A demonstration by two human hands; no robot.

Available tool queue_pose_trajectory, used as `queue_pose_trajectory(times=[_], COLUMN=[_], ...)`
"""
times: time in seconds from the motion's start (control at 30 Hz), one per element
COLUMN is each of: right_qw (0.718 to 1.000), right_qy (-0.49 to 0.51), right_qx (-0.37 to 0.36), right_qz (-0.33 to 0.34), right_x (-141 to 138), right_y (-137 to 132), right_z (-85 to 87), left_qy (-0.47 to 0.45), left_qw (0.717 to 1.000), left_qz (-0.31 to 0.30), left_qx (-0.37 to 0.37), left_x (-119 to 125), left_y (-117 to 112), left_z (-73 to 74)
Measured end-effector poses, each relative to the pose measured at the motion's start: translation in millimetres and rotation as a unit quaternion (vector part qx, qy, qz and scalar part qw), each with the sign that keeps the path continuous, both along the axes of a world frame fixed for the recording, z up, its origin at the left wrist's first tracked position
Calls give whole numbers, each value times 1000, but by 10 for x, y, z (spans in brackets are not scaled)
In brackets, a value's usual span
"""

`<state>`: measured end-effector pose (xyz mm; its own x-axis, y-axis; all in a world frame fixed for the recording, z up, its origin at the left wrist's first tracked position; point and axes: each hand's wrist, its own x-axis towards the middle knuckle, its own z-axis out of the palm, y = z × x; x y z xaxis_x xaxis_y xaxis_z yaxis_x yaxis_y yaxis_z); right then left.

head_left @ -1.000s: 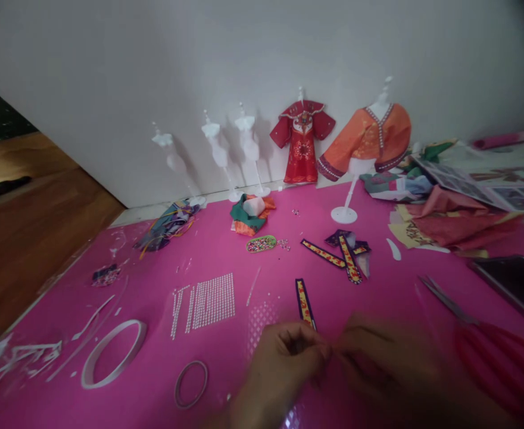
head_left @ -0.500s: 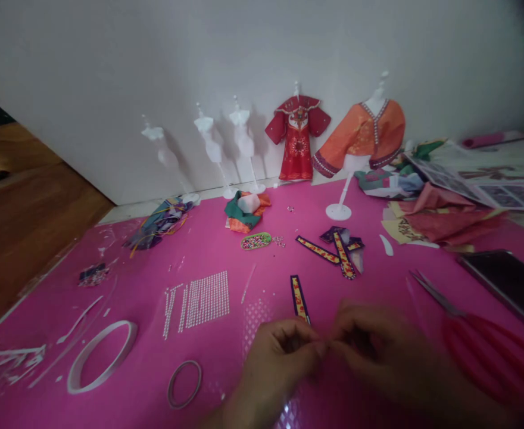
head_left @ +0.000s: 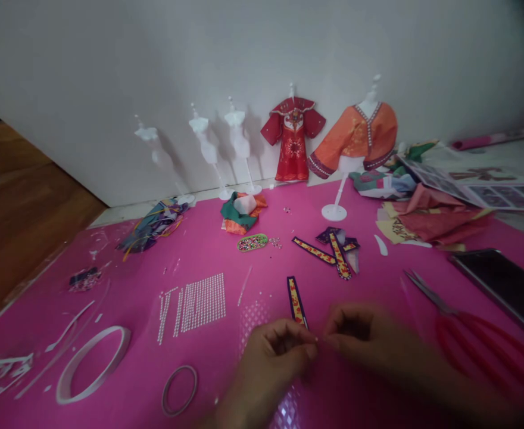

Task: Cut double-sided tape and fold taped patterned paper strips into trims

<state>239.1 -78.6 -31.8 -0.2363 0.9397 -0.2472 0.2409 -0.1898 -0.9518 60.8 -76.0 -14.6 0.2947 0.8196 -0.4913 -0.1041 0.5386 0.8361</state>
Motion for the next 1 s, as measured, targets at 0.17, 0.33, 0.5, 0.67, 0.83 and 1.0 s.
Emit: queue_pose_trajectory(times=[0.17,0.33,0.5,0.67,0.83,1.0], right_qw=[999,1000,1000,999,1000,1000], right_qy=[30,-8,-22,-47,-13,-25], right_qx=[-40,-11,15,24,-10,-4], right_qz=[-3,-13,-9,9,7,16], right_x=[-14,-46,-33,-23,-17,-4], right_y=[8,23,52,63,55,22], right_z=[14,-17,-14,67,79,59], left_qy=[-40,-74,-87,-94,-70,-42], left_qw=[998,996,995,994,997,998], left_qz=[46,50,36,36,42,52], left_qx=[18,-8,-41,-51,-16,2], left_x=[1,-19,-22,-15,-22,-20], left_y=[-2,-24,-42,-56,-22,2], left_z=[-111,-80,-65,-79,-49,-18])
